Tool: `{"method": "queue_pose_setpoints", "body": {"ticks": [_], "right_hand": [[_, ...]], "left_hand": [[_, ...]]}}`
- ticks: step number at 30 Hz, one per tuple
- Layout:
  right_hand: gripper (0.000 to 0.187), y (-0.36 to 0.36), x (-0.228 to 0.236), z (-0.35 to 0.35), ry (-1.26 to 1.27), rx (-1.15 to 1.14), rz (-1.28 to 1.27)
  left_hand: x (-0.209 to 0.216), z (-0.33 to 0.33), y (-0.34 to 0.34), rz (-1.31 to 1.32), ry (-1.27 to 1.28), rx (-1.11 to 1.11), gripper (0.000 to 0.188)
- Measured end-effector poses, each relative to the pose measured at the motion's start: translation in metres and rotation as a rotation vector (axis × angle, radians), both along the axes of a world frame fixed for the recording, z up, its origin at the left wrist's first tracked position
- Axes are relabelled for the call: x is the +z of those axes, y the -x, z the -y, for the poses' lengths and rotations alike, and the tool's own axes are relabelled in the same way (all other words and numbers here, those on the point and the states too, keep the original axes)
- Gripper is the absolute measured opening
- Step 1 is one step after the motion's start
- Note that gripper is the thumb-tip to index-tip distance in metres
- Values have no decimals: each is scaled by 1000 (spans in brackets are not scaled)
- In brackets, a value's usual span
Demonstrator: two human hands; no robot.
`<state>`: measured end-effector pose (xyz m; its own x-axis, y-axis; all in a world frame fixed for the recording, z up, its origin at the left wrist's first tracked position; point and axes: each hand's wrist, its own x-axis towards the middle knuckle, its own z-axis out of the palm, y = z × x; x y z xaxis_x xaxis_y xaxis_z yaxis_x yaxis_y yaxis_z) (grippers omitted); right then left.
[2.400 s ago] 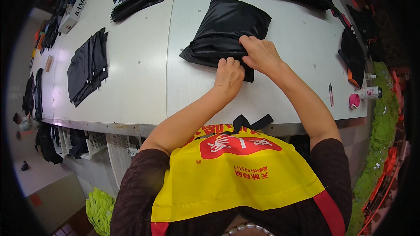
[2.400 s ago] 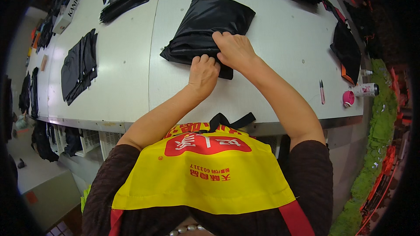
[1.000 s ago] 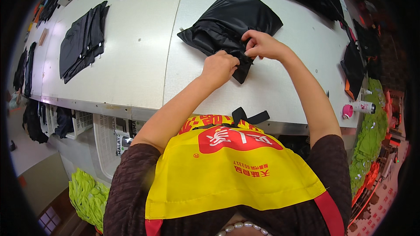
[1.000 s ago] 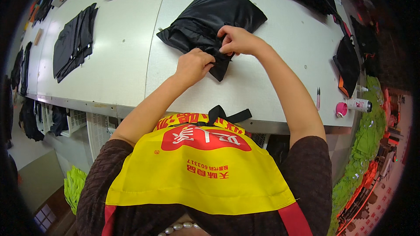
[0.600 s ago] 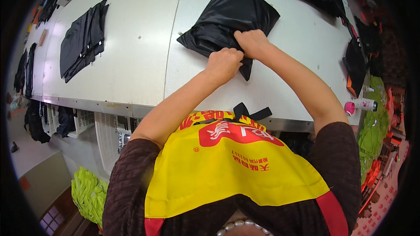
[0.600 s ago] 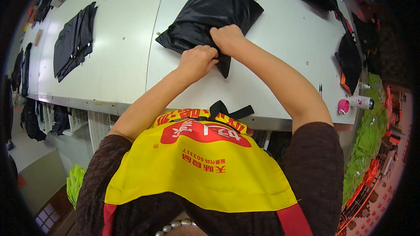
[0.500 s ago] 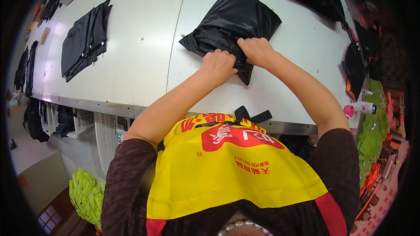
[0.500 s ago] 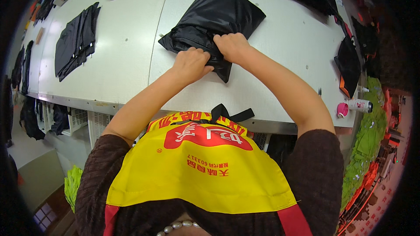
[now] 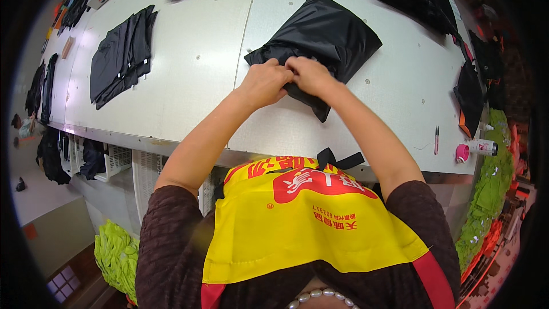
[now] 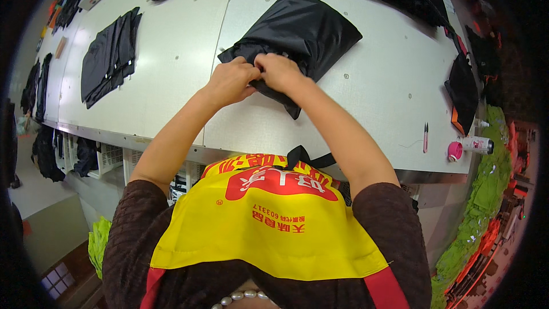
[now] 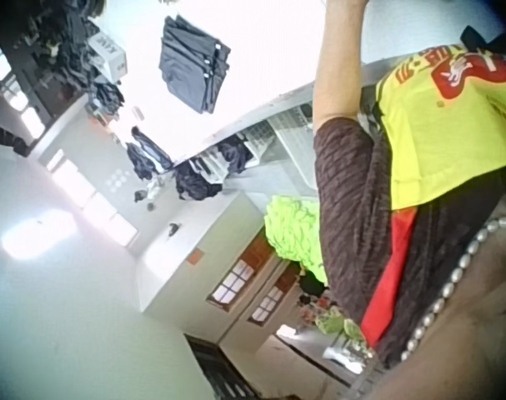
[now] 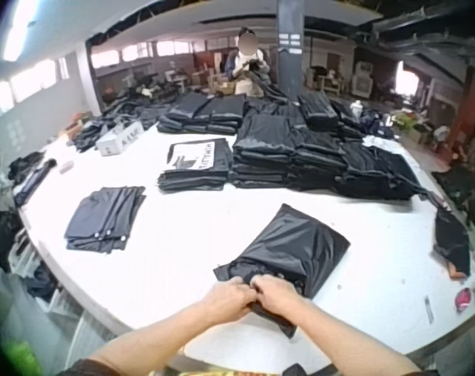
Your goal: The person folds black garments and places them into black plastic shipping bags on a white table. They seal each bag and stack the completed packages. The person also uses a small pink tool to cut a drawstring on a larger black garment before folding it.
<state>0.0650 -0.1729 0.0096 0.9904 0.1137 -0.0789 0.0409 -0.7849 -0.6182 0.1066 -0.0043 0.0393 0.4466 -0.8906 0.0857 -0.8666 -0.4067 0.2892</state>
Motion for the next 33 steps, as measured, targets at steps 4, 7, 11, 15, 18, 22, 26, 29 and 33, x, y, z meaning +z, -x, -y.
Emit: {"method": "queue_pose_setpoints", "body": {"ticks": [4,7,11,15,18,22,26,29,33], "right_hand": [[9,-4,14,-10,225,55,-157],[8,-2,14,-2,122,26,-175],[9,15,14,0,26,12,-77],[11,31,15,17,-238,25,90],[15,39,20,21,22,-183,534],[32,23,22,31,493,-212,621],[29,5,16,31,632,-89,397],[18,-13,21,36,702,55,173],[6,8,37,29,536,-28,530]], "left_hand": [[11,-5,-17,-4,-119,-46,22],[22,0,-30,-66,-101,-102,19],[2,-3,-49,-124,-55,-127,25],[6,2,-41,101,186,-319,24],[12,15,-33,182,374,-486,20],[-34,21,-27,-112,293,-281,25],[-47,28,-31,-276,245,-182,27],[-46,31,-31,-300,260,-166,26],[-49,24,-17,-291,368,-92,24]]}}
